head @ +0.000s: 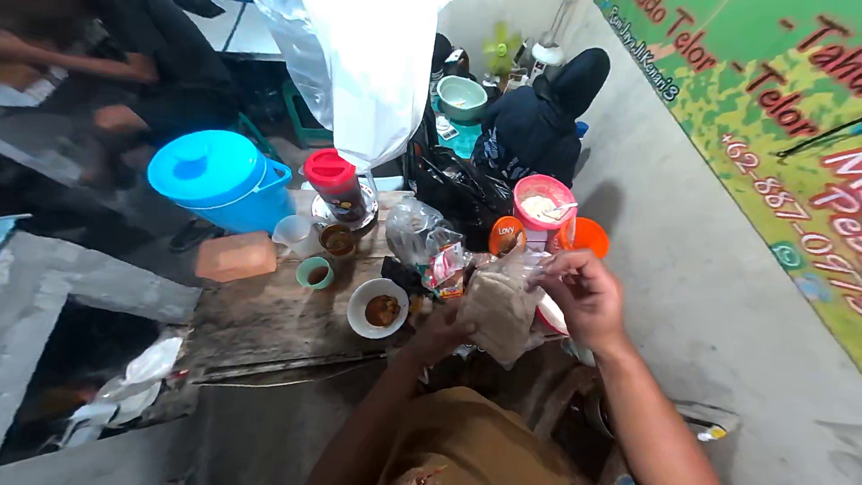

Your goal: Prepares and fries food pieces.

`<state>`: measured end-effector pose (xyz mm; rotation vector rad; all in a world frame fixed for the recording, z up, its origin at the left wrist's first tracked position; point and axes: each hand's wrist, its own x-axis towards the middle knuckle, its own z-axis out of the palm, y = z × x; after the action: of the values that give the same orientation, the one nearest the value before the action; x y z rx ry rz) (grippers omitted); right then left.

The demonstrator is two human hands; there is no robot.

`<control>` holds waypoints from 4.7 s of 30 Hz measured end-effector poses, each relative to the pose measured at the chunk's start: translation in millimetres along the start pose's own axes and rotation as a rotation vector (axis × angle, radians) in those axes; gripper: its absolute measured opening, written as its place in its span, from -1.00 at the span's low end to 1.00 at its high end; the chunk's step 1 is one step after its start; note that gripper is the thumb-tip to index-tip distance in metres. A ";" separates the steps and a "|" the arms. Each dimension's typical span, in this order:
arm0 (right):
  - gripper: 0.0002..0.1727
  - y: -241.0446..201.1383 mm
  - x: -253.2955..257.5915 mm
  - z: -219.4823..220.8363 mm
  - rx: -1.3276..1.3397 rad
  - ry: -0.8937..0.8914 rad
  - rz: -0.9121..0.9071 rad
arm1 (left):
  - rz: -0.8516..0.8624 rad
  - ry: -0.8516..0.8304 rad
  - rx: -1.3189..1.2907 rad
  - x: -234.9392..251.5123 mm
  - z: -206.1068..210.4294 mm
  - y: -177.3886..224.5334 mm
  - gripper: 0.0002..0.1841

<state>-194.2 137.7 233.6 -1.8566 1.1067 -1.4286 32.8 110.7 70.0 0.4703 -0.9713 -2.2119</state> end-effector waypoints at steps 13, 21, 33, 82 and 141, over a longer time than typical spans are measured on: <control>-0.76 -29.1 -18.6 -37.9 -0.066 -0.117 0.177 | 0.870 -0.351 1.129 70.8 82.6 109.8 -0.80; -0.71 8.0 -33.9 -29.0 -0.356 -0.211 0.004 | 0.769 -0.265 1.339 34.2 86.8 101.1 -0.85; -0.65 28.5 -72.7 51.0 -0.188 -0.268 -0.250 | 0.728 0.282 1.410 -76.3 97.5 32.3 -0.71; -0.56 -6.4 68.1 83.2 0.056 -0.522 -0.474 | 0.580 0.661 0.604 -54.8 107.1 7.2 -0.46; -0.54 -1.3 21.5 87.1 -0.026 -1.188 -0.492 | 0.800 0.512 -0.055 -171.0 120.0 -64.6 -0.27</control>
<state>-108.5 114.5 220.4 -2.4848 0.0701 -0.2634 60.3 323.9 110.3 0.4786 -0.6530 -1.3047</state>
